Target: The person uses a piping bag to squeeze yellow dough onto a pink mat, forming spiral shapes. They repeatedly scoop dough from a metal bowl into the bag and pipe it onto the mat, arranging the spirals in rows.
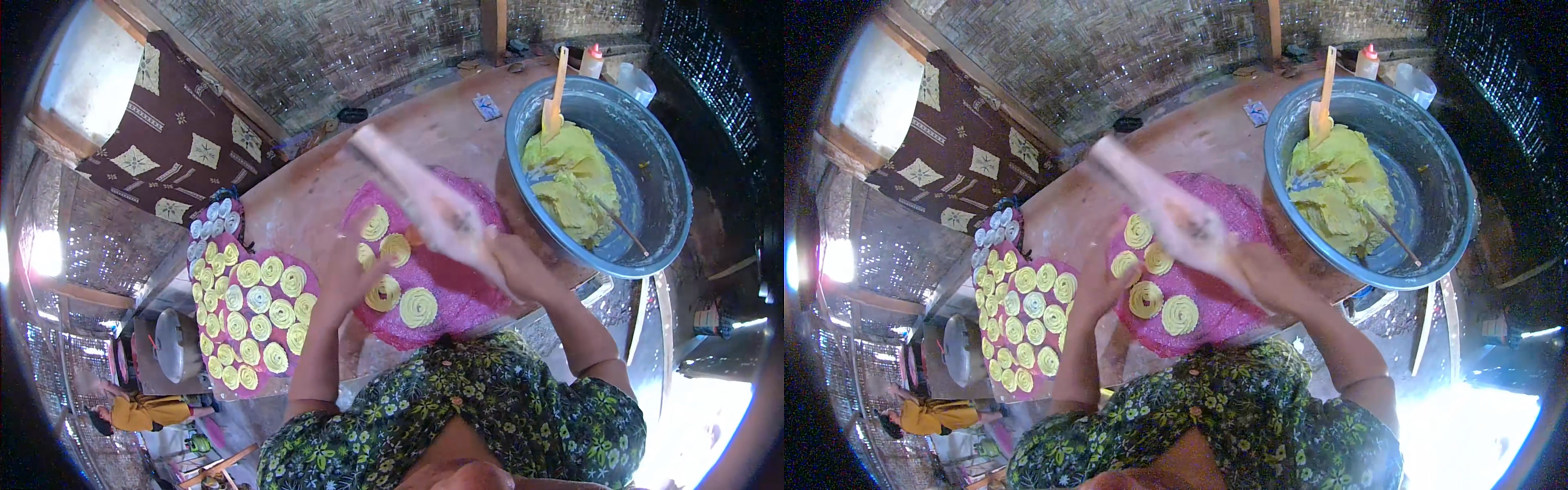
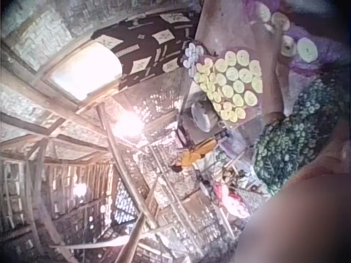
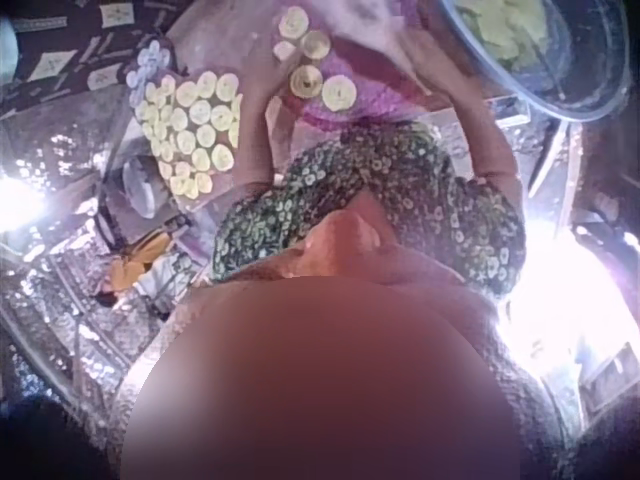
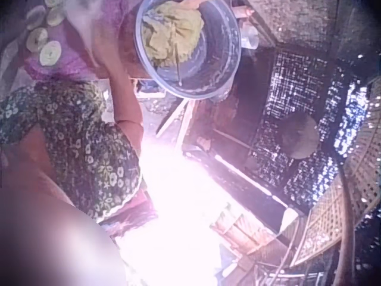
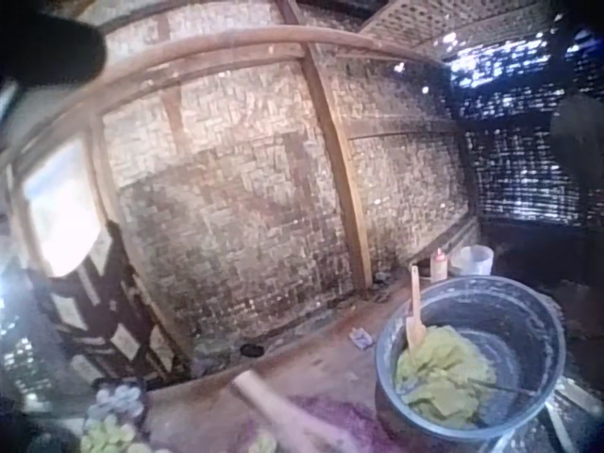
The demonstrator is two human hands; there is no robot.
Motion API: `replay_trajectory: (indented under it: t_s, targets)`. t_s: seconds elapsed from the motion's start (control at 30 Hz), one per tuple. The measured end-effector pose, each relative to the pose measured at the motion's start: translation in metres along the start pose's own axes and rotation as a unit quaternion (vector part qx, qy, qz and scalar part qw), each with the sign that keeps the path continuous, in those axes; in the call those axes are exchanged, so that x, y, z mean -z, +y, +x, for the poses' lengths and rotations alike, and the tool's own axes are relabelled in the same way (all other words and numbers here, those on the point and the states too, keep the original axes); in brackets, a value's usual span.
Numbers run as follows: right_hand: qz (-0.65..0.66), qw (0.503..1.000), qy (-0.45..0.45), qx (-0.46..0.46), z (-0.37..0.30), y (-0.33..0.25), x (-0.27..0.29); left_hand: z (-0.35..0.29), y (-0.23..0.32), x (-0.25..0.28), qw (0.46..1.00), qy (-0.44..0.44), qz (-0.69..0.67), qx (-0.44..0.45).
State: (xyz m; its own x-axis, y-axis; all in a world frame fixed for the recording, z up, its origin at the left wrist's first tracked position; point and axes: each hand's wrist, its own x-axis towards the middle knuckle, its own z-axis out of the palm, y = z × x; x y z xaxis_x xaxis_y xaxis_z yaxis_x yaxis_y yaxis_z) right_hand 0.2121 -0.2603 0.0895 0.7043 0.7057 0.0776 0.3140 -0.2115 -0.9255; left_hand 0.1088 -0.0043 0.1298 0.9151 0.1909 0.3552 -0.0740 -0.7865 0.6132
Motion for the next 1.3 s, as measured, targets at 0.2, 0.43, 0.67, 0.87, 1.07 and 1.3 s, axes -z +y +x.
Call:
replay_trajectory:
  t_s: [0.2,0.43,0.67,0.87,1.07,1.3]
  targets:
    - [-0.217,0.966,-0.131,0.047,-0.008,-0.094,0.003,-0.032,0.016,0.010,0.942,-0.284,-0.150,0.094]
    - [-0.276,0.926,-0.146,0.214,0.009,-0.096,0.043,-0.044,0.033,-0.007,0.934,-0.264,-0.241,-0.012]
    - [-0.121,0.878,-0.007,0.463,0.025,-0.120,0.028,0.004,0.082,-0.023,0.909,-0.323,-0.215,-0.151]
    - [-0.071,0.911,-0.228,0.336,-0.008,-0.184,0.004,0.016,0.107,0.007,0.885,-0.364,-0.224,-0.184]
    - [-0.105,0.932,0.098,0.334,-0.016,-0.186,0.068,0.025,0.067,0.019,0.925,-0.323,-0.108,-0.167]
    - [0.411,0.650,0.530,0.357,0.013,-0.157,0.125,0.044,0.020,0.000,0.771,0.064,-0.633,-0.030]
